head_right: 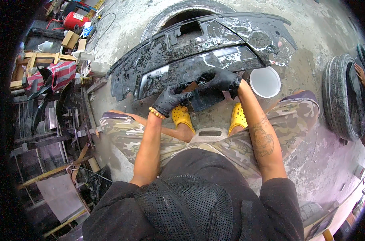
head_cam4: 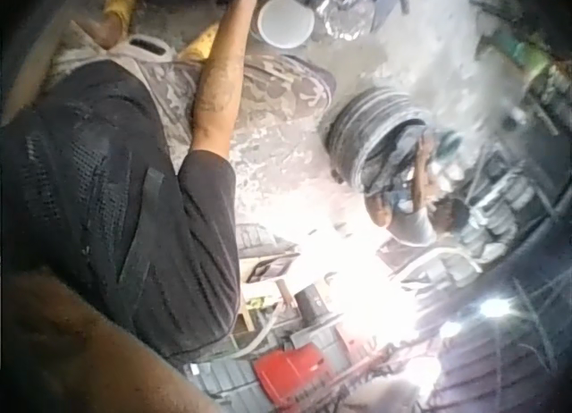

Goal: Wet sanding a car bumper part with sandpaper and water.

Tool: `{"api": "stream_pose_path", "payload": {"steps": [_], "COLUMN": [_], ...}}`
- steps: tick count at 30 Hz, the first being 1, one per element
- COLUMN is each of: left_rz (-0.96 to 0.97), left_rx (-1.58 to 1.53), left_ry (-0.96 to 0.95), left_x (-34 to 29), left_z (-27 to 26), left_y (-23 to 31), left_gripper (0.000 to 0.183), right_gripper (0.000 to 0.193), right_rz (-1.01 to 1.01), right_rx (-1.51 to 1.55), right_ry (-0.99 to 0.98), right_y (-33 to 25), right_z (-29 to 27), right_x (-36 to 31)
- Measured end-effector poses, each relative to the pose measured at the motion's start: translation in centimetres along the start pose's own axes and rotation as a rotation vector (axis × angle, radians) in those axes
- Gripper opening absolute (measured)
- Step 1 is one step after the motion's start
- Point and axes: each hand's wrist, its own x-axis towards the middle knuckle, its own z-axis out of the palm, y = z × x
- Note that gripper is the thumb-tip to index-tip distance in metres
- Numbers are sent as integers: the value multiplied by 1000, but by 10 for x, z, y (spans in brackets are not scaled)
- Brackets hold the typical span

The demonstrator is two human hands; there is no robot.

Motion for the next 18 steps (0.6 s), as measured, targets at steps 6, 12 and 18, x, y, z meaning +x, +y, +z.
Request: {"api": "stream_pose_path", "payload": {"steps": [6, 12, 18], "left_rz": [-62, 165, 306], "left_rx": [-115, 299, -127], "left_ry": [-23, 172, 198], "left_x": [-1, 6, 20], "left_z": [-5, -8, 25], "left_y": [14, 1, -33], "left_gripper": [33, 39, 35], "right_gripper": [34, 29, 31], "right_rz": [77, -61, -143], "right_rx": [-52, 121, 251], "right_ry": [16, 126, 259], "right_y": [1, 11, 19], "right_z": [-2, -9, 1], "right_x": [1, 6, 16]}}
